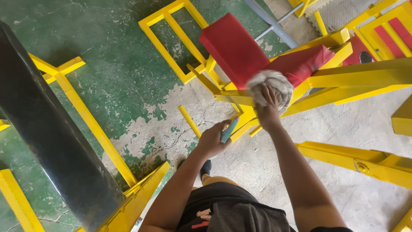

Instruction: Cleaning gym equipment with a spray bottle and cloth.

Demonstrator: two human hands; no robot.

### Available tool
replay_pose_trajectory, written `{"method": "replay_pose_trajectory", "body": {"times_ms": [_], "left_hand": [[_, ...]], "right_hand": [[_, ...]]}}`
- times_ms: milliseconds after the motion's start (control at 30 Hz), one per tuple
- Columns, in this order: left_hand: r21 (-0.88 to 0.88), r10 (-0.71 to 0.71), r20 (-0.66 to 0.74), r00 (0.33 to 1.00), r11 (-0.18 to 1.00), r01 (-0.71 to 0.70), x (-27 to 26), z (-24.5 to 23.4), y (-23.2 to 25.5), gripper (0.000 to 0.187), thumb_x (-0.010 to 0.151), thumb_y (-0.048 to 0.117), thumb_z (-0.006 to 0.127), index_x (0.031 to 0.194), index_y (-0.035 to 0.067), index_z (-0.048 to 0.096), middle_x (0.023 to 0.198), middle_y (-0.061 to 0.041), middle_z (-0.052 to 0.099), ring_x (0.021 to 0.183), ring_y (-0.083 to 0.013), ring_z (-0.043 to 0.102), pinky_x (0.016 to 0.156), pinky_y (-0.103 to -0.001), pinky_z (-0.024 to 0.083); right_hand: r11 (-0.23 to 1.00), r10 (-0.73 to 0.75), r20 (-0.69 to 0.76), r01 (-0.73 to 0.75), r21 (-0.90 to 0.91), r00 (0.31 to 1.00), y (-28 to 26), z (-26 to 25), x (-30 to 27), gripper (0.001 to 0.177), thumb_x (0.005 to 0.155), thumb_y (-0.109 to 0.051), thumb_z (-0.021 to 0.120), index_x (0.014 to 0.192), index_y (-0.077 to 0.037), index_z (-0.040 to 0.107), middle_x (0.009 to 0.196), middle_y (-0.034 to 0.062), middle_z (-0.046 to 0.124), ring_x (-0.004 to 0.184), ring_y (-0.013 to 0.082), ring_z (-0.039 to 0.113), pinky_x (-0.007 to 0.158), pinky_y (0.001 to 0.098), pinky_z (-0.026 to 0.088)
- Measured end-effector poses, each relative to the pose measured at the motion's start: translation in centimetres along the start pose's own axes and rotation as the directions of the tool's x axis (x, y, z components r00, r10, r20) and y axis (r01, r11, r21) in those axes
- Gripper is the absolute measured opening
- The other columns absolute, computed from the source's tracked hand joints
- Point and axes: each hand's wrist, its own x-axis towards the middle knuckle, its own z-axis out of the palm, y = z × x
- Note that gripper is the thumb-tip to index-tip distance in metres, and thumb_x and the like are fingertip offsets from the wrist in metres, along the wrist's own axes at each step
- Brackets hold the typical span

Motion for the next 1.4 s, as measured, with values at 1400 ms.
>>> {"method": "replay_pose_trajectory", "body": {"times_ms": [1400], "left_hand": [[0.003,-0.316,-0.052,0.947,0.949,0.316,-6.5,0.2,-7.6,0.058,0.081,0.019,0.073,0.136,0.017,0.058,0.109,-0.013,0.074,0.092,-0.0364,0.073,0.078,-0.046,0.059]], "right_hand": [[0.505,-0.231,0.686,0.688,-0.522,0.69,15.5,13.5,-12.1,0.083,0.095,-0.033,0.067,0.162,-0.019,0.02,0.169,0.0138,0.013,0.155,0.0421,0.012,0.126,0.0571,0.015]]}}
